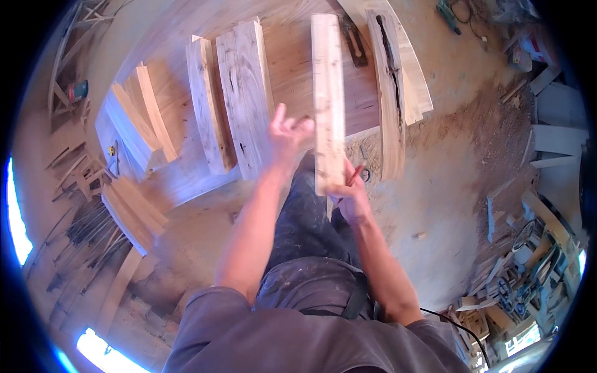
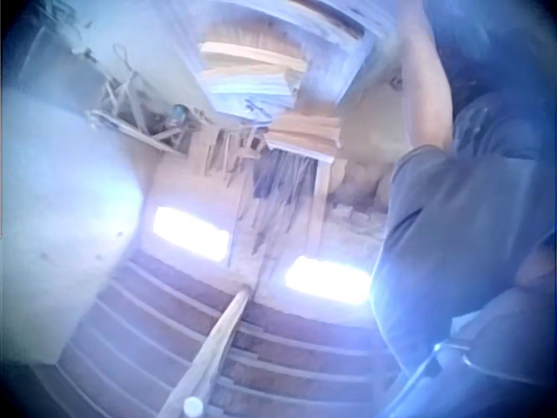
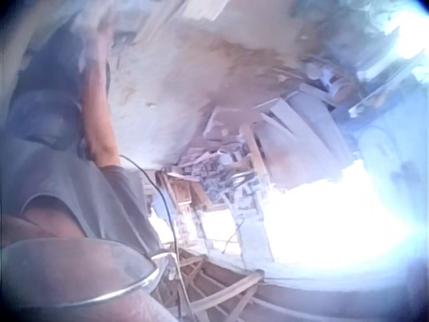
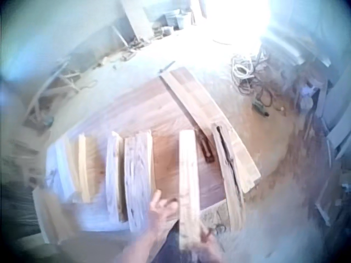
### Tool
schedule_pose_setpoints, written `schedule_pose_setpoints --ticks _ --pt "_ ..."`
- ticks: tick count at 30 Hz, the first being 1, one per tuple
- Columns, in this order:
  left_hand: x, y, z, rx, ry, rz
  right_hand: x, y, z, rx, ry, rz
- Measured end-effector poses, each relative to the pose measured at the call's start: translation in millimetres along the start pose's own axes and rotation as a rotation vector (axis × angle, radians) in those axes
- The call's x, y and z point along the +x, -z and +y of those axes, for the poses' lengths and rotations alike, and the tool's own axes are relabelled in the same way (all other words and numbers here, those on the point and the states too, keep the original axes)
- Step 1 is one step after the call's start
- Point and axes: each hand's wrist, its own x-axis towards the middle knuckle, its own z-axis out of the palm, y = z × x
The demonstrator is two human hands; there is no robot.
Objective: The person arranges several wooden planks on a workbench, then sits on the floor to mark a plank using a square and pencil. The person handles the planks by hand and uses a square and pencil for marking.
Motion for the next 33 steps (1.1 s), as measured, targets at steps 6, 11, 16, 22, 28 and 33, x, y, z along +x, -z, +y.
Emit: schedule_pose_setpoints --ticks 6,11,16,22,28,33 --pt "85.9 84.5 -44.9 0.938 -0.415 0.472 -13.8 29.8 17.6 0.611 -0.074 -0.214" --pt "103.6 84.1 -82.6 1.246 -0.502 0.602 -8.1 47.3 38.2 0.701 -0.119 -0.165" --pt "99.2 78.1 -73.0 1.259 -0.479 0.604 1.5 54.2 47.7 0.688 -0.108 -0.141" --pt "100.4 76.1 -71.5 1.232 -0.488 0.602 8.7 51.6 49.8 0.687 -0.100 -0.098" --pt "98.4 80.5 -69.6 1.266 -0.443 0.605 48.2 14.0 18.7 0.364 0.022 0.225" --pt "99.8 75.4 -68.9 1.242 -0.502 0.576 82.7 25.2 20.1 -0.047 0.082 0.281"
